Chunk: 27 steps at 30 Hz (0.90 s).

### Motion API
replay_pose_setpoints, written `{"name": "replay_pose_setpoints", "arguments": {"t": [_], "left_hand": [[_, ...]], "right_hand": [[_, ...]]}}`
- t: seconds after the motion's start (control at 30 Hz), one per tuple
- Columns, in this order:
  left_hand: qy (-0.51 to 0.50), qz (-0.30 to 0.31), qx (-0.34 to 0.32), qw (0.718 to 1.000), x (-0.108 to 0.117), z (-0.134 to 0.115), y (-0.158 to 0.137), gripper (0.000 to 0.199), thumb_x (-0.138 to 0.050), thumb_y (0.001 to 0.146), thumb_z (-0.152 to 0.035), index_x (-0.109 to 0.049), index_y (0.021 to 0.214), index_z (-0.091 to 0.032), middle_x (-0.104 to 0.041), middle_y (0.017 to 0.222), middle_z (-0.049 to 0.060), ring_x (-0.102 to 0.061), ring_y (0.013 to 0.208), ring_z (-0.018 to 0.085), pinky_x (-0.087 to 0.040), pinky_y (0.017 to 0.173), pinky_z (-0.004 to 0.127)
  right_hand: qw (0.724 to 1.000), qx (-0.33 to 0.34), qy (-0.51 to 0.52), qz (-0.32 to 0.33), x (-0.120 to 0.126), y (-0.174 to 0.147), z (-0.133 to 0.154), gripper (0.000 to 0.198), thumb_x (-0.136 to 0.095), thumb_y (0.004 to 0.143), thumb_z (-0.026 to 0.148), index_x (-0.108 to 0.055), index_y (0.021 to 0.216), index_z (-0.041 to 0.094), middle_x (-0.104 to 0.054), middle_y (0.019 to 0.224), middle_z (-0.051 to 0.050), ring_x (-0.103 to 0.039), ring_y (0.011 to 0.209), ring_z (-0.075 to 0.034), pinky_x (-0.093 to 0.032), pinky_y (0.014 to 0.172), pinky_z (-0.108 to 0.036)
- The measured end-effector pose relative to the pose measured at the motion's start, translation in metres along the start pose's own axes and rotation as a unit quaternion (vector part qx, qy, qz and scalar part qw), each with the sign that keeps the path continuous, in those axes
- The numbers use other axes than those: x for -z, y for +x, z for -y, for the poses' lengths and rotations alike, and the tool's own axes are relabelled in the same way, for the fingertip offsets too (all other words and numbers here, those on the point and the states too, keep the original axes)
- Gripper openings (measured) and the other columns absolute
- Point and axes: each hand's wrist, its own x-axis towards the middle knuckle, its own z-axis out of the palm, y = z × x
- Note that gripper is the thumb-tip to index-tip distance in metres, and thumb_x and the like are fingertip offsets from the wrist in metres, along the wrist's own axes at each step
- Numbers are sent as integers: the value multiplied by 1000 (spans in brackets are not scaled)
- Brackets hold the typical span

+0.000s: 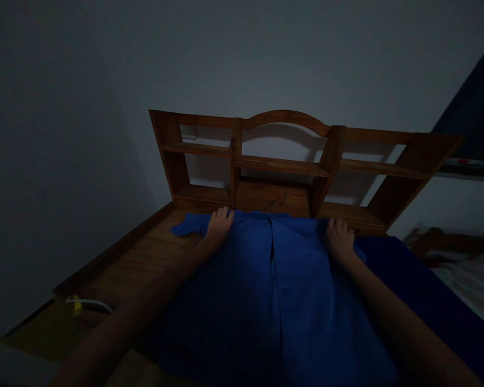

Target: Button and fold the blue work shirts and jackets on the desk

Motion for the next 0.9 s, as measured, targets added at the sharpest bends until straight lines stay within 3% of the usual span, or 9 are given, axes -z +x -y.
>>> {"name": "replay_pose_setpoints", "arguments": {"t": [0.07,0.1,0.17,0.2,0.3,0.5,0.67,0.9], "left_hand": [[-115,39,-93,988,11,-20,3,29,-38,87,-15,-53,112,-15,-55,111,14,-52,100,24,-39,85,33],[-184,81,-150,968,13,-32,3,25,-41,87,-17,-55,108,-16,-59,104,10,-55,92,20,-41,81,29],[-293,168,-236,911,12,-54,1,19,-48,85,-23,-59,100,-19,-63,88,3,-57,78,15,-42,71,23],[-322,194,-249,893,8,-62,-1,16,-52,83,-25,-60,96,-19,-63,83,2,-57,74,14,-42,68,22],[-352,206,-203,890,-11,-76,-5,16,-61,77,-28,-62,88,-17,-63,81,2,-57,75,14,-41,68,22],[-416,261,-104,865,-47,-74,-10,23,-67,71,-29,-60,88,-16,-62,81,1,-57,70,13,-41,62,21],[-383,246,-93,886,-43,-85,-10,9,-60,74,-17,-56,81,-15,-60,75,1,-56,71,14,-40,63,22],[-386,188,-79,900,-33,-102,-18,4,-50,81,-19,-51,85,-17,-60,81,3,-57,76,16,-40,67,25]], "right_hand": [[995,64,57,-44,28,-3,18,32,-38,87,19,-48,115,7,-53,109,-23,-49,105,-33,-40,83,-43],[986,117,111,-37,41,-7,29,31,-39,87,21,-50,115,10,-54,110,-19,-50,104,-30,-40,84,-39],[947,221,233,13,61,-17,52,26,-40,87,21,-55,108,16,-58,104,-11,-55,96,-21,-41,82,-30],[924,253,284,43,65,-23,63,23,-40,87,20,-58,102,19,-60,100,-7,-56,91,-17,-41,81,-27],[884,264,370,106,56,-42,85,23,-41,83,13,-62,88,20,-62,90,-2,-57,83,-14,-42,78,-24],[869,192,433,142,5,-61,83,28,-44,78,11,-66,93,21,-63,95,-2,-58,86,-14,-42,80,-26],[851,203,456,166,-2,-63,81,32,-46,77,12,-67,99,22,-62,97,-2,-58,84,-14,-44,78,-26],[862,217,431,155,4,-66,80,33,-44,81,11,-67,101,24,-61,97,-2,-58,85,-14,-43,79,-26]]}}
